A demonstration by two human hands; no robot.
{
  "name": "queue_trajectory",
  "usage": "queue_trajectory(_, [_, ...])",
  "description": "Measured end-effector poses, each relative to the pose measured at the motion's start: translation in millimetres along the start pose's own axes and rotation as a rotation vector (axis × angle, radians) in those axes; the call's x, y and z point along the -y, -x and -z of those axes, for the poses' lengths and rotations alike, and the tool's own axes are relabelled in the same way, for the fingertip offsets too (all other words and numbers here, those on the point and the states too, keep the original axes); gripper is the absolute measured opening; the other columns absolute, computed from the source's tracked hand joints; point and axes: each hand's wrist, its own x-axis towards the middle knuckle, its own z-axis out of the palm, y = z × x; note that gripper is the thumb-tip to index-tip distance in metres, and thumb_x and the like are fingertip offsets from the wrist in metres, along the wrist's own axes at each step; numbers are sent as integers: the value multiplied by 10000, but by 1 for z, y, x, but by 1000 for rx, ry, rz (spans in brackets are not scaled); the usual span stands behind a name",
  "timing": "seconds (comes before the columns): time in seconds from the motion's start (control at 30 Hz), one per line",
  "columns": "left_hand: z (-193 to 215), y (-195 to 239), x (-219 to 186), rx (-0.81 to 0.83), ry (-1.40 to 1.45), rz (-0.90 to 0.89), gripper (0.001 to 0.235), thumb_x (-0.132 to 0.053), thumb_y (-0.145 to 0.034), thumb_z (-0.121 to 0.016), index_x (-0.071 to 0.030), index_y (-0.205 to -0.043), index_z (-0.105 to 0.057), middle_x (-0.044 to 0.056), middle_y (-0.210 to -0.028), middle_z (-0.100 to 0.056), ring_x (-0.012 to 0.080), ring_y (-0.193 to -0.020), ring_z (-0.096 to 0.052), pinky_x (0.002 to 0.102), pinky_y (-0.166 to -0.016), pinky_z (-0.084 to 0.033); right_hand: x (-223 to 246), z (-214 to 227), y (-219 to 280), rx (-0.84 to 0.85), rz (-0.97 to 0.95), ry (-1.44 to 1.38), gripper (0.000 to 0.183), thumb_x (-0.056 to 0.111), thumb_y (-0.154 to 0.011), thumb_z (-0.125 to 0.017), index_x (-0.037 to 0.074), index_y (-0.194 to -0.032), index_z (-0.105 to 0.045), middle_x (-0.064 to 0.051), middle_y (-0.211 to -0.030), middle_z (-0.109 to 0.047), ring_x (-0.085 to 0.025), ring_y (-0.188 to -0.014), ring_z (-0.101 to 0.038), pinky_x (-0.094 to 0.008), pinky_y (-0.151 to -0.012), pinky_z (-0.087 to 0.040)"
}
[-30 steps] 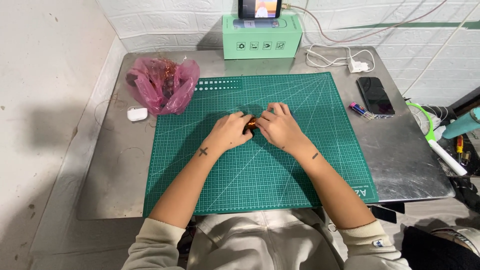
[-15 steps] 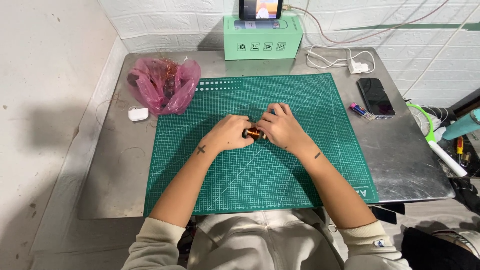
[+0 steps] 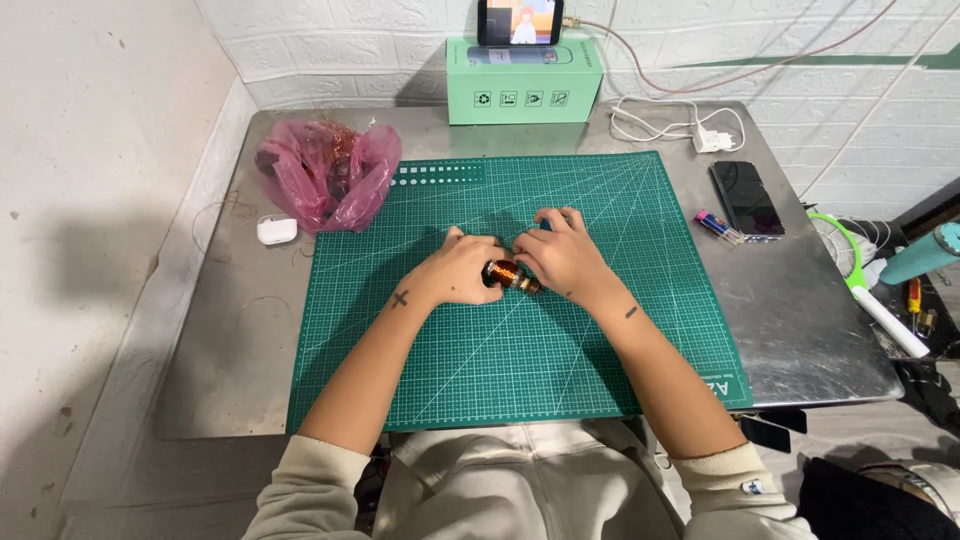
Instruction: Winding thin copper wire around a small cylindrical component on a green cutting mat.
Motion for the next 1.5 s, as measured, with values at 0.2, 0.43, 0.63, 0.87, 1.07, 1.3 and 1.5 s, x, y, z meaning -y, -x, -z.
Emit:
queue_trajectory(0.2, [2,-1,-1,27,97,33,362,-377,-672,-722,-137,-942,-705,32,-836,-668,211,-808,-616,363,-869,-305,-2,-4,0,18,-22,-40,120,319,-854,-630,200,-867,-626,50,-776,-645,-172,-1114,-481,-418,-983,-297])
queue_trajectory(0.43, [9,5,-6,39,301,51,399,-326,-680,-783,-88,-992,-709,100,-874,-692,262,-864,-625,364,-917,-295,-6,2,2,41,-24,-82,146,345,-871,-612,201,-879,-629,49,-784,-665,-171,-1128,-485,-429,-1002,-293])
queue_trajectory(0.63, [0,1,9,-59,726,-9,456,-156,-653,-819,-15,-1061,-670,217,-929,-679,345,-905,-652,438,-888,-475,-14,1,4,-53,-1,-166,85,274,-887,-614,203,-920,-647,49,-742,-678,-148,-1125,-510,-378,-997,-322])
queue_trajectory(0.87, [-23,-12,23,-218,1093,-24,514,-128,-655,-850,-64,-1114,-626,144,-935,-690,189,-878,-637,314,-831,-506,-24,-9,5,-112,32,-185,36,187,-807,-683,164,-827,-664,45,-773,-700,-148,-1120,-535,-359,-972,-361])
queue_trajectory(1.07, [-40,-21,36,-320,1177,-6,407,-160,-754,-802,-25,-1097,-629,105,-896,-692,123,-799,-622,239,-731,-526,-12,3,0,-182,54,-150,102,199,-863,-630,151,-929,-691,18,-867,-711,-171,-1129,-542,-361,-960,-382])
queue_trajectory(1.3, [-42,-21,27,-417,1233,46,246,-168,-880,-663,-11,-1058,-598,21,-748,-580,50,-617,-515,160,-550,-451,1,12,-3,-141,42,-69,233,247,-884,-582,113,-1052,-673,-12,-883,-704,-204,-1176,-508,-390,-968,-352])
queue_trajectory(1.5, [-37,-18,20,-426,1270,32,171,-170,-936,-584,-28,-1031,-586,26,-736,-516,45,-546,-459,173,-467,-420,2,6,-2,-112,61,-28,239,241,-880,-576,98,-1043,-676,-25,-909,-703,-221,-1221,-482,-392,-983,-351])
